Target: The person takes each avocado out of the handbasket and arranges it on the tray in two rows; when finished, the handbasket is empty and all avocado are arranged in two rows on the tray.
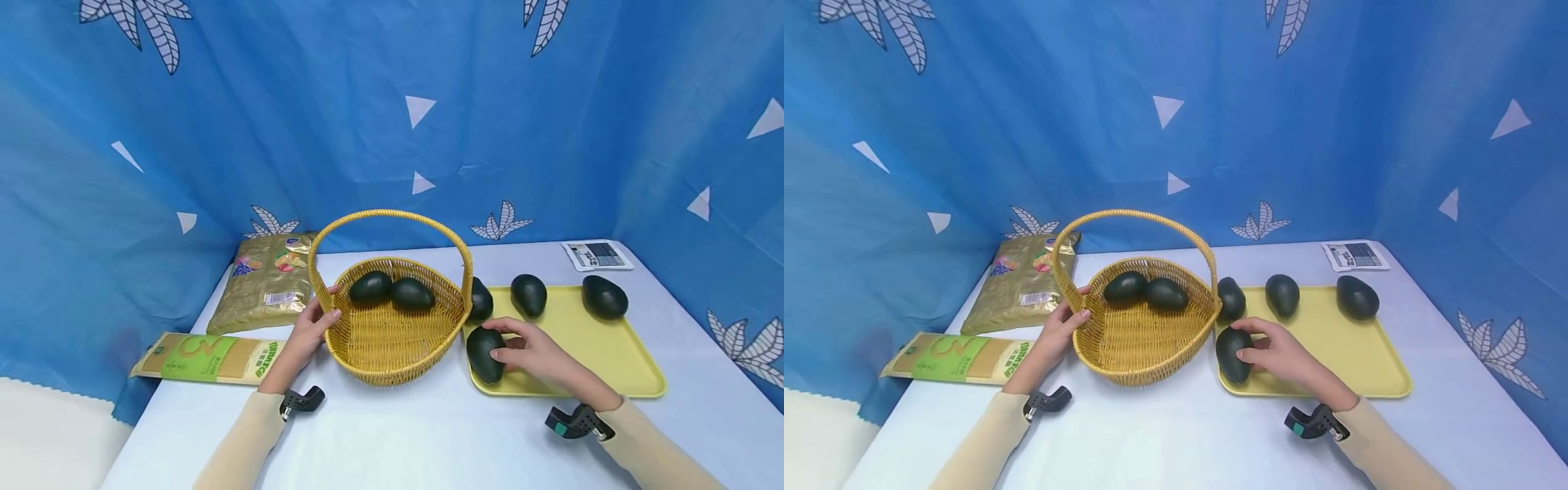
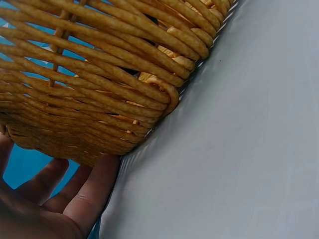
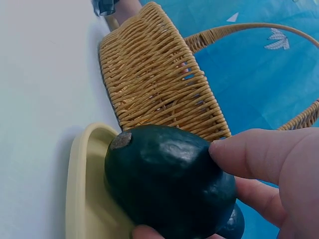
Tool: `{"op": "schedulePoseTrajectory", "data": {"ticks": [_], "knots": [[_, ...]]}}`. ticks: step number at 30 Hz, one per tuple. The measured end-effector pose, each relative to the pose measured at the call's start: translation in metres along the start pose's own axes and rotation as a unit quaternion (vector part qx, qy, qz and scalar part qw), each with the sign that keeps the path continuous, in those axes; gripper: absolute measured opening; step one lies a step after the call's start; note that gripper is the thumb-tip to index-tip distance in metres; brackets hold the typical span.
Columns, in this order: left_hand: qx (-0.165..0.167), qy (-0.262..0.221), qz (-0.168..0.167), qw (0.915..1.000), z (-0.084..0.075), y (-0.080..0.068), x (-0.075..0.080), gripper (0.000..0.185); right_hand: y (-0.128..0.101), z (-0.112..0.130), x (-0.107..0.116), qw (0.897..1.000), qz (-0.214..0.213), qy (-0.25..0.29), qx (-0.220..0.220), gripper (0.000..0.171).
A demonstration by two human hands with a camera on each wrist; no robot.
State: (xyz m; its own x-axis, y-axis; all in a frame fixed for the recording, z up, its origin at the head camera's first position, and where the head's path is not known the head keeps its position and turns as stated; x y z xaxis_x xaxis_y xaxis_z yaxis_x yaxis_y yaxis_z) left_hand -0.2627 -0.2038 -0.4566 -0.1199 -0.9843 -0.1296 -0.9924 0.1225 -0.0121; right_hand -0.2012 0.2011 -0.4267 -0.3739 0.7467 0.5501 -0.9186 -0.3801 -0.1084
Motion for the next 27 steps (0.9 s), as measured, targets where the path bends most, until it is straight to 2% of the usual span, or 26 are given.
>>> {"op": "schedulePoseTrajectory", "data": {"ticks": [9, 15, 21, 27], "knots": [[-0.002, -0.017, -0.004, 0.9998, -0.0038, -0.0001, 0.0001, 0.058, 0.002, 0.0016, 0.0002, 1.0, 0.001, -0.003, -0.008, 0.054], [-0.004, -0.024, 0.005, 0.9997, -0.0024, 0.0004, -0.0001, 0.058, 0.001, 0.0032, 0.0037, 1.0, -0.004, -0.018, -0.006, 0.054], [-0.013, 0.0, 0.027, 0.9995, -0.0049, 0.0034, 0.0002, 0.059, -0.0026, -0.0002, 0.0021, 0.999, -0.012, -0.009, -0.041, 0.057], [-0.001, 0.02, 0.011, 0.9997, -0.0048, -0.0014, 0.0005, 0.06, -0.0019, -0.0007, 0.0072, 0.999, -0.009, 0.005, -0.051, 0.058]]}}
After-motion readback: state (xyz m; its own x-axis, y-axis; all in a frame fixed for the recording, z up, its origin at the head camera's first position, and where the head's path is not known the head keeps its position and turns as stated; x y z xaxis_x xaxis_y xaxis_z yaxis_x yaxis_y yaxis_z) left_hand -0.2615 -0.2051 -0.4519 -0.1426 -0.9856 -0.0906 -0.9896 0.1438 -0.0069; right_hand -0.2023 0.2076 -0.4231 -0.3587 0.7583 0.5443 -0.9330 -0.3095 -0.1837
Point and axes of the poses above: each hand's wrist, its own y-axis towards the middle knuckle, its own x-axis out of the back of the hand, z = x × y, the point moved 5 cm from there along y, towards the middle knuckle, and after that the axes turned 13 degrees about -y, right-handed, at the moved point
